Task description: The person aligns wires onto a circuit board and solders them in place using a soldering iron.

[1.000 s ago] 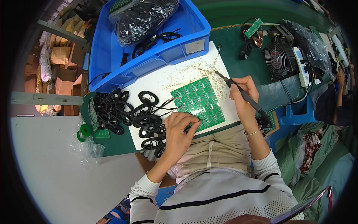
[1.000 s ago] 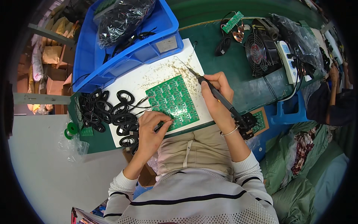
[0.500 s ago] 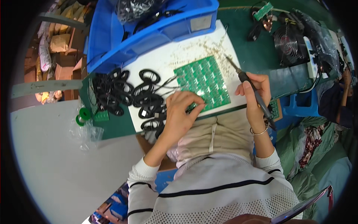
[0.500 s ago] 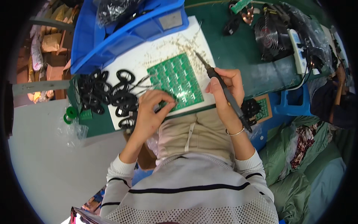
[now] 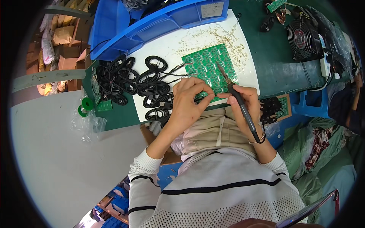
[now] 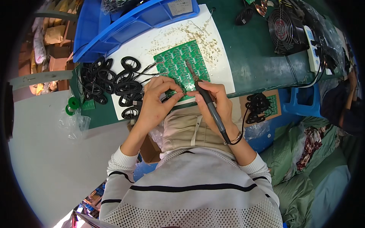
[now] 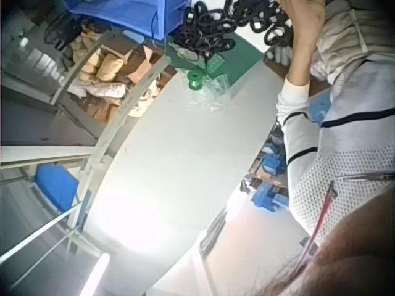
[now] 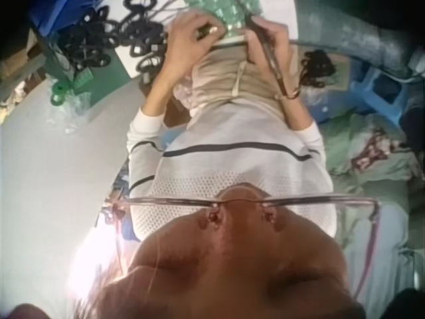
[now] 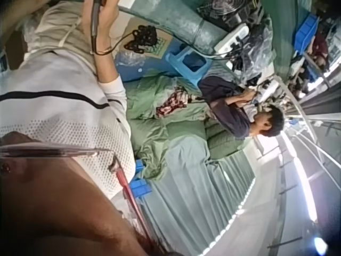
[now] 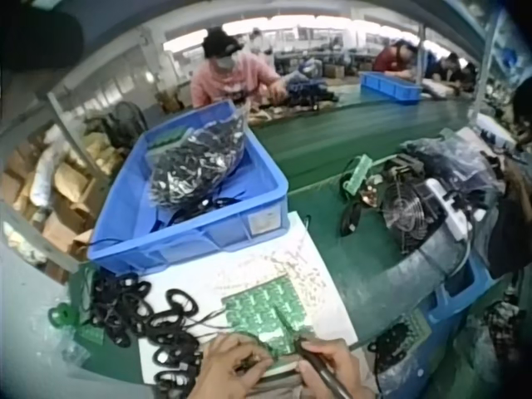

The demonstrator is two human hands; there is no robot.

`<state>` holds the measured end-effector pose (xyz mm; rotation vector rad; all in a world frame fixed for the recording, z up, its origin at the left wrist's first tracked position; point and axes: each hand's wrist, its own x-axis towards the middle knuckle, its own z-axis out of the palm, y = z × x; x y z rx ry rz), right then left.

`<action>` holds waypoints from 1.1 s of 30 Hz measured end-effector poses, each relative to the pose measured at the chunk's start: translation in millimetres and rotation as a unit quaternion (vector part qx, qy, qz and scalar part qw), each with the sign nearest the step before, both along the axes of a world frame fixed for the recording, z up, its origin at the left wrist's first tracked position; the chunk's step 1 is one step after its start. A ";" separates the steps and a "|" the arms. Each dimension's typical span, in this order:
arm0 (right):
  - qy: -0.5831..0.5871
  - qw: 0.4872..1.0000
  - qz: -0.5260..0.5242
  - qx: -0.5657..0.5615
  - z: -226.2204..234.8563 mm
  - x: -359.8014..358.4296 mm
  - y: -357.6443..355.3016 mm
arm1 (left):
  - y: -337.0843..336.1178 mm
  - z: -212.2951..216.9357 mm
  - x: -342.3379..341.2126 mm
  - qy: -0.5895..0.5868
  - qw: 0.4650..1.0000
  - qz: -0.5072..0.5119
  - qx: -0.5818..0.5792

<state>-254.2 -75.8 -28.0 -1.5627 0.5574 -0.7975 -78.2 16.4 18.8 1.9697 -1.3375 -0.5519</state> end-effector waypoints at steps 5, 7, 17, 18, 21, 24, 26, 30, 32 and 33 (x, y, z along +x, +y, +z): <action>-0.003 1.000 0.007 0.000 2.8 2.2 -1.0 | 2.5 -2.3 -6.7 -0.046 0.999 -0.013 -0.017; -0.044 0.998 -0.006 0.044 4.9 2.0 -1.3 | 3.5 -5.3 -10.2 -0.064 0.998 -0.015 -0.022; -0.004 0.995 -0.050 0.090 10.9 -48.4 -2.0 | 5.0 -10.5 -12.8 -0.106 0.994 -0.004 -0.032; 0.010 0.995 -0.041 0.089 9.7 -51.5 -1.4 | 5.2 -10.2 -12.8 -0.107 0.994 -0.003 -0.033; 0.029 0.996 -0.042 0.073 13.6 -51.5 3.3 | 4.0 -10.1 -12.7 -0.107 0.994 -0.008 -0.036; 0.040 0.996 -0.029 0.075 14.9 -48.6 6.3 | 3.2 -10.8 -12.4 -0.105 0.994 -0.011 -0.041; 0.042 0.996 -0.023 0.074 13.8 -46.7 6.8 | 3.8 -10.1 -12.1 -0.110 0.993 -0.013 -0.036; 0.043 0.996 -0.015 0.078 11.6 -46.7 6.8 | 3.4 -9.8 -11.5 -0.110 0.993 -0.020 -0.036; 0.051 0.995 -0.016 0.084 13.6 -47.4 7.6 | 3.0 -9.8 -10.8 -0.108 0.993 -0.023 -0.037; 0.059 0.994 -0.017 0.092 14.8 -47.5 7.8 | 2.7 -9.9 -10.5 -0.107 0.993 -0.025 -0.037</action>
